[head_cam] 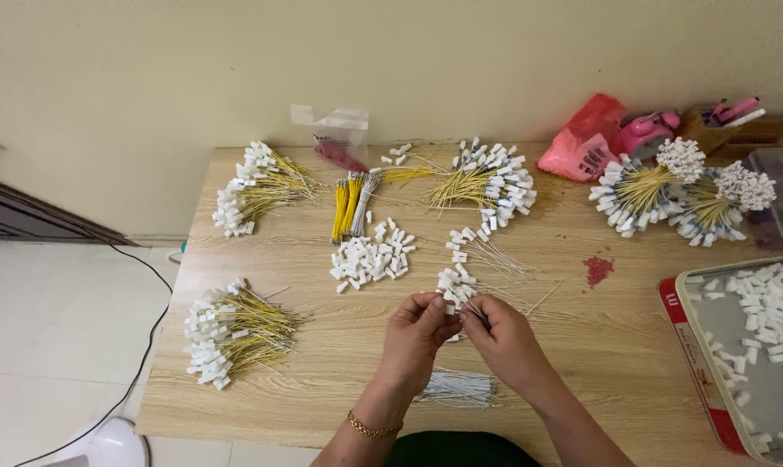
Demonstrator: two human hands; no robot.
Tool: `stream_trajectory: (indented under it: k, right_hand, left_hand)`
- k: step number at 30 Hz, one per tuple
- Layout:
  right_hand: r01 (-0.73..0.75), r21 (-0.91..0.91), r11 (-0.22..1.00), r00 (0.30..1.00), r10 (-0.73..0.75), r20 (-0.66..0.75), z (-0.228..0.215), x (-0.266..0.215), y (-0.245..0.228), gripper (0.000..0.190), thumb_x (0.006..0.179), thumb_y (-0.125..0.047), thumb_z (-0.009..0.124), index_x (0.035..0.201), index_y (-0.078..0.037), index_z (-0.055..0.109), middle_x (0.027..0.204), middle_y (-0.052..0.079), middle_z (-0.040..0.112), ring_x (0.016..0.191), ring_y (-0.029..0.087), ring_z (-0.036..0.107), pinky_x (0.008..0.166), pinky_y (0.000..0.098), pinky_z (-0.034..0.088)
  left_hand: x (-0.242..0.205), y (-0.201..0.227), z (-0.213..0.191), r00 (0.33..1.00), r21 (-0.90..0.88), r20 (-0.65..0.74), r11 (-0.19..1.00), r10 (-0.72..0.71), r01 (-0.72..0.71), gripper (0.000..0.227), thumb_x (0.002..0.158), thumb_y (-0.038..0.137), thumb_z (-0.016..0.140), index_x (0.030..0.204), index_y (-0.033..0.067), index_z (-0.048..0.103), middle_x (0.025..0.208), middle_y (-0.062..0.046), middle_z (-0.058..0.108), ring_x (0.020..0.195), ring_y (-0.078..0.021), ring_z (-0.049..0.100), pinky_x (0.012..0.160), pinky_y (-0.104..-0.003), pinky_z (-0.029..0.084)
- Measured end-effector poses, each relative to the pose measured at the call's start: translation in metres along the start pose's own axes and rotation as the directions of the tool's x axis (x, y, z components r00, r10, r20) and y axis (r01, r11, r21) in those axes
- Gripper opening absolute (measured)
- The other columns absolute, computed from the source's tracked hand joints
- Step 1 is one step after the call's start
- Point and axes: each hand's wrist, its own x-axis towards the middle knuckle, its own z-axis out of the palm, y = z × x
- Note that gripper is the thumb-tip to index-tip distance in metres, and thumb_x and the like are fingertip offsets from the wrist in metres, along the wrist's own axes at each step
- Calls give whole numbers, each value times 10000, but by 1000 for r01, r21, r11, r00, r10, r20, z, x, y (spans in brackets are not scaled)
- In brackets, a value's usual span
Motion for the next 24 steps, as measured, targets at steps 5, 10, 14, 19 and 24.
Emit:
stream_trajectory:
  k: [5,10,14,19,24]
  right_hand:
    - [21,-67,998,1000,-23,-19,4,1,-1,172,930,-181,676,973,-17,652,831,87,703,724,179,667,646,339,543]
    - [19,-211,977,1000,-23,-17,5,4,0,197,921,-208,677,988,-23,663,852,121,726,748,233,717,676,367,551]
    - [-26,-211,977,1000,24,-13,7,8,-4,205,918,-232,670,987,-39,662,853,97,727,734,230,719,661,375,551]
    - [-87,-204,975,996,89,0,20,12,8,226,915,-239,700,908,-22,637,781,112,697,689,242,675,639,380,536]
    - [-23,-154,988,1000,21,-17,25,13,5,199,927,-216,678,918,-25,627,782,91,694,678,209,669,621,376,533]
  left_hand:
    - [8,-11,-6,999,6,-17,1000,27,-26,94,993,108,649,1042,27,639,939,-87,702,838,-194,706,810,-371,636]
    - [11,-18,-9,1000,58,-13,998,28,-27,93,998,105,654,1031,21,632,930,-89,704,821,-185,706,790,-359,636]
    - [11,-21,-10,999,37,-48,999,-8,10,107,1000,129,642,1025,26,633,927,-81,703,814,-180,702,777,-350,629]
    - [14,-21,-18,995,-60,-89,997,-47,42,136,1007,162,632,1015,26,633,916,-84,694,805,-189,697,762,-354,619]
    - [17,-20,-18,994,-78,-107,997,-33,24,131,1008,165,631,1023,35,623,920,-80,683,806,-181,688,769,-352,616]
